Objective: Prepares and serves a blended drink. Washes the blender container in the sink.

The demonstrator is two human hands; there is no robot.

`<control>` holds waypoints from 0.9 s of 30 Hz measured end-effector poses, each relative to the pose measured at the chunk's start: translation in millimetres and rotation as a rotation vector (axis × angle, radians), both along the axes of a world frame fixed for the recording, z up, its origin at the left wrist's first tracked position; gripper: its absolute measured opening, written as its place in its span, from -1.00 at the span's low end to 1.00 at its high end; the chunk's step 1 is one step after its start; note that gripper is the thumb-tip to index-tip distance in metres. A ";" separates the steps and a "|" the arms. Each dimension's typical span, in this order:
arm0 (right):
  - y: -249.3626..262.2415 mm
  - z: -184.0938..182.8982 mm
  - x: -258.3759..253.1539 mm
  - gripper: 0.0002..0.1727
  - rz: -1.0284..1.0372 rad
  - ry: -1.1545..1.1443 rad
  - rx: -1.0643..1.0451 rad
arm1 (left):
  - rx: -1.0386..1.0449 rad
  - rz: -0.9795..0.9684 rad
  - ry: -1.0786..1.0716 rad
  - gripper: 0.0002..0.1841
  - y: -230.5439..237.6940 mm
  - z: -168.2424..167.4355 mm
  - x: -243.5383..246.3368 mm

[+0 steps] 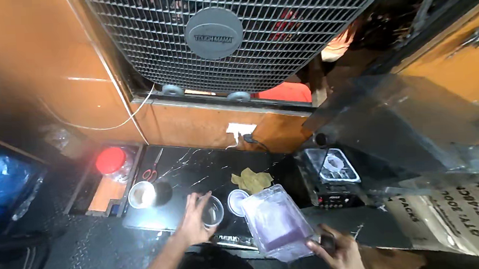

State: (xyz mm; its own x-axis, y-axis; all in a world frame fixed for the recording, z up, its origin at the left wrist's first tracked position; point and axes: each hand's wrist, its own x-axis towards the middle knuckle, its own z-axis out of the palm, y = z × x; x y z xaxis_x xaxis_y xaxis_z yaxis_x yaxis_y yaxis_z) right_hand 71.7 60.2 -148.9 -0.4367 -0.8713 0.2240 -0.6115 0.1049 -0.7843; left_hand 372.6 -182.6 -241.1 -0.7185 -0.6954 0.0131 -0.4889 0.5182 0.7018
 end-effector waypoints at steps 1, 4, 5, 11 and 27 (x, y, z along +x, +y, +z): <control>-7.0 13.6 0.0 -0.34 0.058 0.072 0.016 | 0.067 -0.013 -0.001 0.15 6.6 4.3 -3.5; -41.5 59.2 9.5 -0.27 0.272 0.416 0.064 | 0.140 -0.078 0.117 0.24 23.3 8.0 -14.5; -56.0 74.3 17.8 -0.26 0.339 0.526 0.078 | 0.121 -0.093 0.222 0.22 28.3 3.7 -17.1; -118.6 141.5 82.8 -0.32 0.609 0.840 0.455 | 0.171 -0.082 0.510 0.25 50.1 -5.1 -25.1; -180.4 173.0 176.3 -0.37 0.682 0.940 1.034 | 0.243 0.000 0.678 0.28 44.4 -26.8 -2.9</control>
State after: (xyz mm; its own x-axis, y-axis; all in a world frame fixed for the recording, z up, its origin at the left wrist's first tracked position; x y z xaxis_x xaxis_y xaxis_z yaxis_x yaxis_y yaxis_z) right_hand 248.0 -120.2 24.2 0.0401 -0.7822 -0.6217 -0.9794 -0.1541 0.1306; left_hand 369.7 -138.2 -267.9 -0.6072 -0.7354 0.3010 0.0951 0.3089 0.9463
